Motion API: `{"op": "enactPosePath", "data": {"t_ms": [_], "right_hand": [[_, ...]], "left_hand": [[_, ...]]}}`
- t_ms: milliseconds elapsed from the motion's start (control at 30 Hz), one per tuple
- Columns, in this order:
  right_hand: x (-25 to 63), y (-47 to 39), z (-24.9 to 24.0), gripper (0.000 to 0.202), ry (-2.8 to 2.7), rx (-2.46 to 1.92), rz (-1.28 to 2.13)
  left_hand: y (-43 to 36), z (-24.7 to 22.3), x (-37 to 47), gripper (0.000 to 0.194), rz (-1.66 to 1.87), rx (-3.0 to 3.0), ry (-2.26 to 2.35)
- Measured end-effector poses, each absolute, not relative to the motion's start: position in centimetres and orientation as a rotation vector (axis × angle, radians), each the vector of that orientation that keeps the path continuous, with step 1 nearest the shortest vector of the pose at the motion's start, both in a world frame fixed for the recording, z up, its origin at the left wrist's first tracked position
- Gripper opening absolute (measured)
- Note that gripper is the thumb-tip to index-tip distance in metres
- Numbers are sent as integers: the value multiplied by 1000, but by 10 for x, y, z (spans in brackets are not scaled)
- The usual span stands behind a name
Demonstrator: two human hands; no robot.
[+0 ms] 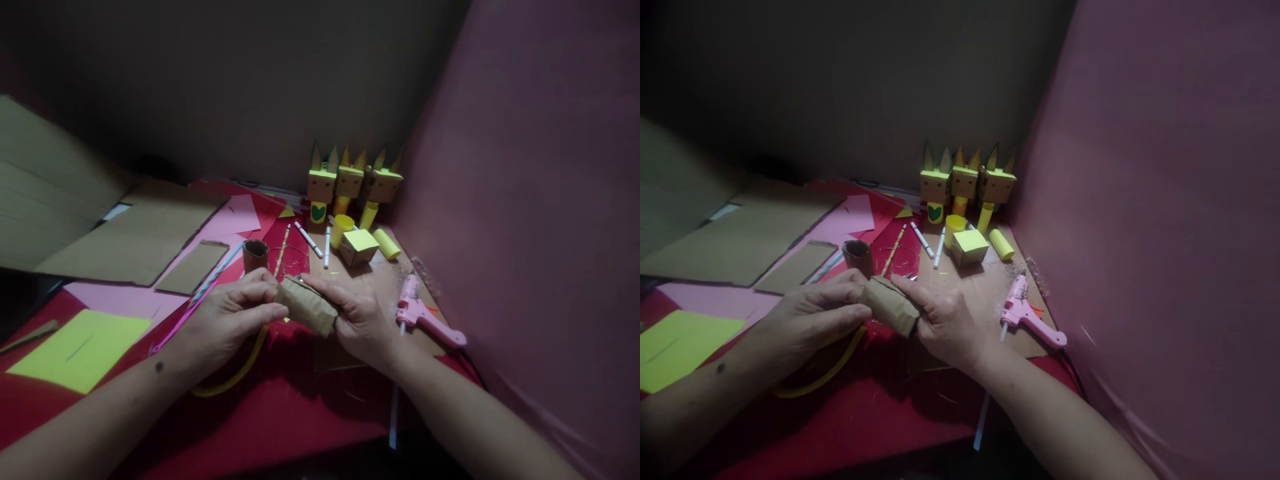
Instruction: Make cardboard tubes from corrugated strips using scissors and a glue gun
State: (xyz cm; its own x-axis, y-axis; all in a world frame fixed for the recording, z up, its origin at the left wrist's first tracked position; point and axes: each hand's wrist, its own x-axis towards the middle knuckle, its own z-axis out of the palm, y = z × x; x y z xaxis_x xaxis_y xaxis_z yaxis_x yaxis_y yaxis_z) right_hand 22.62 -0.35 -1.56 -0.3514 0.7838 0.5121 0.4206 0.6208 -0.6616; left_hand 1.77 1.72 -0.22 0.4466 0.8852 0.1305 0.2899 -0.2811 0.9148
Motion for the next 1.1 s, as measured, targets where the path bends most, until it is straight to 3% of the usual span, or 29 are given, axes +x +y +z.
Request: {"op": "enactPosePath", "data": {"t_ms": [167, 333, 600, 800, 867, 1000, 1100], "right_hand": [[222, 2, -11, 42, -2090, -885, 399], [215, 10, -7, 37, -2167, -852, 233], [217, 18, -24, 50, -2270, -838, 194], [221, 12, -13, 65, -2193, -793, 399], [222, 8, -4, 56, -2008, -855, 384], [220, -1, 3, 14, -1801, -1032, 588], [212, -5, 1, 14, -1667, -1114, 924]], "left_hand": [[17, -1, 16, 9, 883, 1612, 934], [19, -6, 15, 9, 866, 1335, 895], [25, -10, 18, 21, 800, 961, 868], [28, -14, 15, 26, 834, 893, 834], [29, -13, 14, 23, 907, 858, 836], [26, -9, 14, 13, 1031, 792, 843], [20, -9, 15, 21, 1071, 815, 840]]}}
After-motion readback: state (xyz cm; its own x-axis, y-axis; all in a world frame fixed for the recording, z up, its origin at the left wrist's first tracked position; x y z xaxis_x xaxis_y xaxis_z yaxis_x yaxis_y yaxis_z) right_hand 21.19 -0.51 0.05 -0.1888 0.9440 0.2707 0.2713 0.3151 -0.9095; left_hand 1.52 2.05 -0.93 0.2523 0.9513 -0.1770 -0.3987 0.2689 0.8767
